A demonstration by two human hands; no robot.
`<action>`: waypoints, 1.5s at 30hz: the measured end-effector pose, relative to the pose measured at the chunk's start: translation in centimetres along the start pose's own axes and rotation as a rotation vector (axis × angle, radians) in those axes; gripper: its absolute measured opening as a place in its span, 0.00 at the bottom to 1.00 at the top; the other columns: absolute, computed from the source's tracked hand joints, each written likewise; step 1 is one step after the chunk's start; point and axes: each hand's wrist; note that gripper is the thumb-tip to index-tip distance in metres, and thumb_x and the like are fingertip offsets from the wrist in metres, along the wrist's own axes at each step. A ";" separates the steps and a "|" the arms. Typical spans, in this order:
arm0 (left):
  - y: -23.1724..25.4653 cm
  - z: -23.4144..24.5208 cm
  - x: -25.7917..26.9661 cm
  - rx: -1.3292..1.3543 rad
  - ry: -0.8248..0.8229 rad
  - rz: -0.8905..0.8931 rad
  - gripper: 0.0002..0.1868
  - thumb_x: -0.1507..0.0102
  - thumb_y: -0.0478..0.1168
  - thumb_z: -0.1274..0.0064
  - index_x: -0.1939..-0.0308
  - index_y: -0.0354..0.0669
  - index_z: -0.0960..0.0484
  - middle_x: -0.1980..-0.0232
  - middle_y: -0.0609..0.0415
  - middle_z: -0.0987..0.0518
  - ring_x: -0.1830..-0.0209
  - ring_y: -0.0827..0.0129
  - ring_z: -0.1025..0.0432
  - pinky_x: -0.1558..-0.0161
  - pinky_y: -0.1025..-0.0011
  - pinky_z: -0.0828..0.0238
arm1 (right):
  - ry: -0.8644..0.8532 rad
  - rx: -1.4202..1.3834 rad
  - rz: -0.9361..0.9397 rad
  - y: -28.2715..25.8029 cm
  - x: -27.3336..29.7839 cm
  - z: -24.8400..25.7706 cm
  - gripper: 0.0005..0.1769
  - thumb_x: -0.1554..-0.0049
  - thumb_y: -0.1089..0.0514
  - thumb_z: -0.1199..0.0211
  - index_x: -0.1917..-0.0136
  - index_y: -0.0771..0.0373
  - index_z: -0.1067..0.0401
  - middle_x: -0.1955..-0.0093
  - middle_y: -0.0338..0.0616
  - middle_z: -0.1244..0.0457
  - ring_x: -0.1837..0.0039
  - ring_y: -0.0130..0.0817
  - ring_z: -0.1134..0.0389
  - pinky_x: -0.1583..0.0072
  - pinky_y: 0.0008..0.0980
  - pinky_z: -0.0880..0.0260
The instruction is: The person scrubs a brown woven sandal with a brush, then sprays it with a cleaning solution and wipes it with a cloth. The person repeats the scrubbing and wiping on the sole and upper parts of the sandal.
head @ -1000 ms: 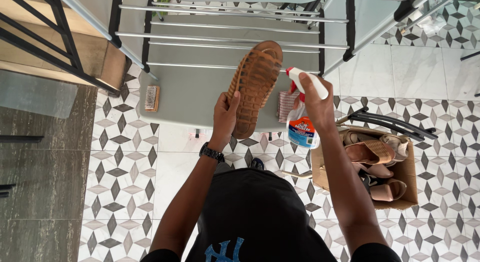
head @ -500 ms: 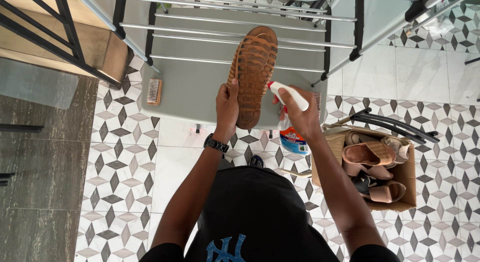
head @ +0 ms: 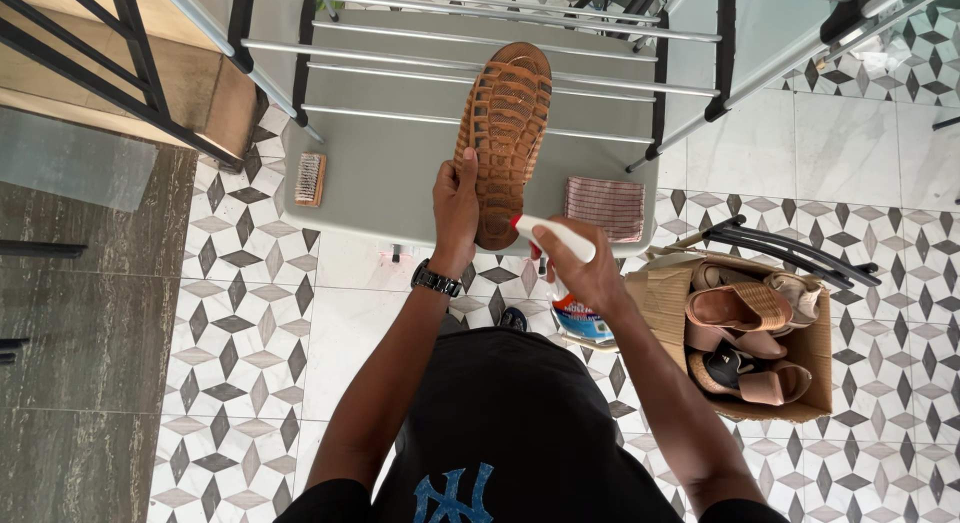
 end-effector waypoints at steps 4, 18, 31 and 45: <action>0.1 0.1 -0.1 0.021 -0.011 -0.007 0.28 0.34 0.66 0.54 0.59 0.42 0.28 0.62 0.55 0.25 0.62 0.76 0.25 0.59 0.75 0.23 | 0.016 -0.004 0.048 0.2 0.3 0.2 0.36 0.41 0.31 0.47 0.51 0.67 0.21 0.65 0.45 0.30 0.72 0.28 0.34 0.66 0.34 0.30; 0.7 0.5 0.0 0.002 0.015 -0.035 0.27 0.33 0.66 0.53 0.65 0.45 0.31 0.69 0.61 0.34 0.70 0.79 0.35 0.66 0.77 0.30 | 0.165 -0.171 0.163 -1.4 -0.4 3.4 0.35 0.38 0.35 0.46 0.42 0.73 0.25 0.62 0.49 0.30 0.68 0.29 0.32 0.67 0.31 0.31; 0.6 1.1 0.4 -0.033 0.042 -0.038 0.28 0.33 0.66 0.53 0.67 0.46 0.33 0.70 0.62 0.36 0.71 0.80 0.37 0.67 0.78 0.32 | 0.021 -0.035 0.008 1.3 1.0 1.5 0.31 0.37 0.36 0.47 0.47 0.66 0.21 0.63 0.47 0.29 0.71 0.28 0.34 0.66 0.33 0.32; -1.2 4.5 2.1 -0.116 0.089 0.002 0.30 0.33 0.66 0.47 0.63 0.40 0.28 0.69 0.61 0.35 0.71 0.78 0.40 0.69 0.77 0.36 | 0.390 -0.177 0.097 4.6 -5.3 1.8 0.25 0.41 0.47 0.30 0.40 0.68 0.23 0.56 0.41 0.29 0.55 0.26 0.29 0.54 0.27 0.29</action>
Point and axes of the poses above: each hand's wrist, its own x-axis away from the middle knuckle, its own z-axis out of the back of the hand, y = z × x
